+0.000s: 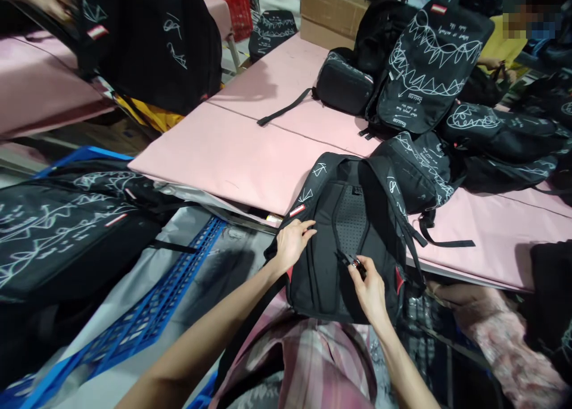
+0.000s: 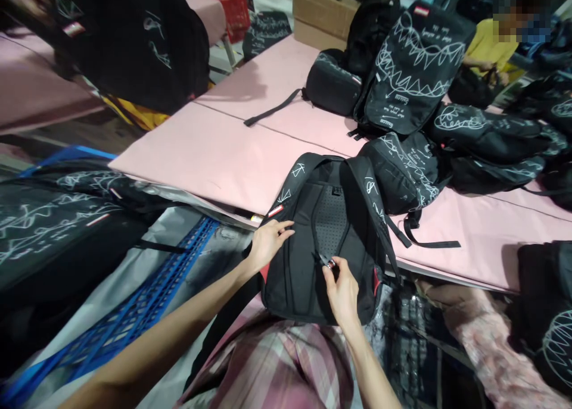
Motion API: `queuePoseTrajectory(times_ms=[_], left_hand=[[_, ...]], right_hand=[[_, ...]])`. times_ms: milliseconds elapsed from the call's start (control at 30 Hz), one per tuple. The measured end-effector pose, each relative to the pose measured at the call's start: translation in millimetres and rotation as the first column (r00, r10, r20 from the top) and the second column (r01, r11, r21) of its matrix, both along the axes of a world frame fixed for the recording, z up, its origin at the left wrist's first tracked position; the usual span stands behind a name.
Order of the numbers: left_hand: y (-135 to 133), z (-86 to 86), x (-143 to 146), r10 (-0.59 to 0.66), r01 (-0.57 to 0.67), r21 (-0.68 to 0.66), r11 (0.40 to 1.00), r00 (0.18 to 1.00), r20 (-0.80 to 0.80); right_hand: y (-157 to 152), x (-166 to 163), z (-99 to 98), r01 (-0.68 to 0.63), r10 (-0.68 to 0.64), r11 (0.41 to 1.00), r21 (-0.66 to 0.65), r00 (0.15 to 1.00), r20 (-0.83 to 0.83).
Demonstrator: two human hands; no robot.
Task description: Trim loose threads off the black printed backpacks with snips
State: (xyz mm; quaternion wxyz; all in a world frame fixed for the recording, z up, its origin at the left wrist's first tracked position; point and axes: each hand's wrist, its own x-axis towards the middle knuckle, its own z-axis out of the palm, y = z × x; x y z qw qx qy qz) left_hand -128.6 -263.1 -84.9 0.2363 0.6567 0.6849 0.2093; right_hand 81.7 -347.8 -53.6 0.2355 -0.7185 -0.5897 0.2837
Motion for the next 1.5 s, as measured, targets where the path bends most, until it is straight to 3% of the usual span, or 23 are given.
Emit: queuePoseTrajectory(times_ms=[100, 233, 433, 800, 1233, 1300, 1400, 1500], left_hand=[[6, -0.8, 0, -0.010, 0.010, 0.001, 1.000, 0.999, -0.043], [5, -0.9, 1, -0.044, 0.044, 0.000, 0.999, 0.989, -0.142], [5, 2.7, 3, -0.006, -0.003, -0.054, 0.999, 0.987, -0.158], [8, 5.8, 2, 0.029, -0.033, -0.063, 0.997, 0.998, -0.062], [8, 5.1, 2, 0.064, -0.056, -0.101, 0.993, 0.995, 0.073], [10, 6.4, -11, 0.031, -0.013, -0.142, 0.990, 0.991, 0.130], [13, 10.4, -51, -0.037, 0.088, -0.234, 0.968, 0.976, 0.216], [10, 13.4, -90, 0.033, 0.015, -0.265, 0.964, 0.984, 0.174]], right_hand=[[22, -11, 3.5, -0.129, 0.123, 0.984, 0.121, 0.991, 0.059], [48, -26, 3.9, -0.276, 0.210, 0.933, 0.232, 0.939, 0.274], [75, -55, 5.2, -0.441, 0.288, 0.886, 0.143, 0.765, 0.576], [88, -81, 16.3, -0.565, 0.376, 0.825, 0.031, 0.588, 0.717], [90, -83, 15.1, -0.550, 0.381, 0.835, 0.028, 0.615, 0.691], [89, -76, 15.7, -0.519, 0.366, 0.853, 0.048, 0.661, 0.655], [81, -53, 14.8, -0.442, 0.334, 0.890, 0.109, 0.797, 0.503], [66, -21, 12.9, -0.369, 0.313, 0.918, 0.147, 0.900, 0.303]])
